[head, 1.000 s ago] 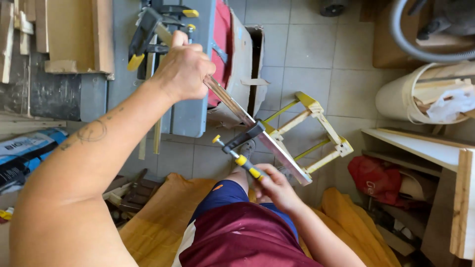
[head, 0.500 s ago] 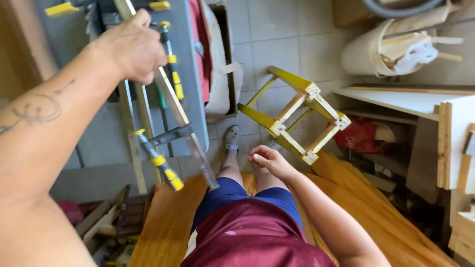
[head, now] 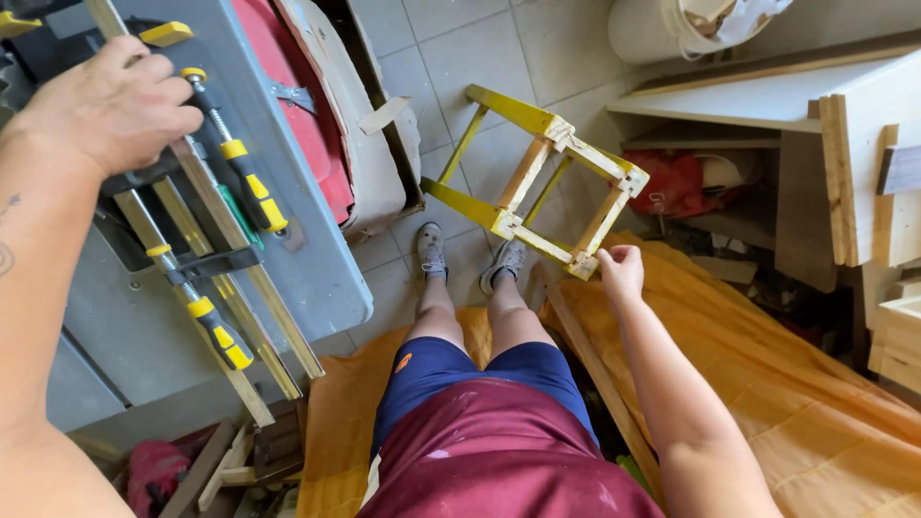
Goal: Organizing and dry-fitting wooden slats into a yellow wooden frame using clamps in a workshop environment.
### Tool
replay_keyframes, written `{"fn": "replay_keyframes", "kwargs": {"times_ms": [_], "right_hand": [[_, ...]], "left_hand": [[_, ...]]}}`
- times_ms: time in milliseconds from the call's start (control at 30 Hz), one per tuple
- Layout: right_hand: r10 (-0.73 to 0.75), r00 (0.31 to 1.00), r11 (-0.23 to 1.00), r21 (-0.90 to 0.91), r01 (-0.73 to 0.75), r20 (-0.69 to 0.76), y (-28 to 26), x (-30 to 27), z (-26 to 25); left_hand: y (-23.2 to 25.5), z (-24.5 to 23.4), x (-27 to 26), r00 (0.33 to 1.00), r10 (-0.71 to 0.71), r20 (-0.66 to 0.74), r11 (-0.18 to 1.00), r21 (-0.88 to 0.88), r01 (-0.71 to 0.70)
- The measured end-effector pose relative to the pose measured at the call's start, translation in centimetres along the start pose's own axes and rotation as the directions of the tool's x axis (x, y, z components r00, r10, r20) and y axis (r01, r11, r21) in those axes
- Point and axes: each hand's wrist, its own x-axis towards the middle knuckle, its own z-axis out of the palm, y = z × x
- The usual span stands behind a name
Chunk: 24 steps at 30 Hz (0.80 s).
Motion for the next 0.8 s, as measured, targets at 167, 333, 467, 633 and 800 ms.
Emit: {"fn": "replay_keyframes", "kwargs": {"times_ms": [167,333,467,633,800], "right_hand": [[0.103,0.99,0.987,0.115,-0.113,0.095,-0.6,1.8,1.1],[0.025,0.979,0.974,0.216,-0.069,0.2,-1.9,3.6,2.7],[0.033,0.964,0.942,0.315,-0.118,0.263,-0.9,6.8,4.4],[0.002,0.912,0.622,0.714,-0.323,0.411,1.1,11.8,7.8],[-0.016,0.941,0.636,0.729,-0.252,0.339,-0.5,14.1,8.3]], "left_hand": [[0.7,1.4,-1.9,0.893,-0.185,-0.41,0.982,-0.113,0.151],[0.9,-8.6,-1.5,0.797,-0.455,-0.397,0.888,-0.14,0.437],[10.6,-15.8,9.8,0.696,-0.587,-0.414,0.731,-0.64,0.236],[28.0,-21.4,27.7,0.836,-0.328,0.439,-0.365,-0.876,0.317],[32.2,-21.9,37.1,0.748,-0.028,0.663,-0.502,-0.657,0.563]]}}
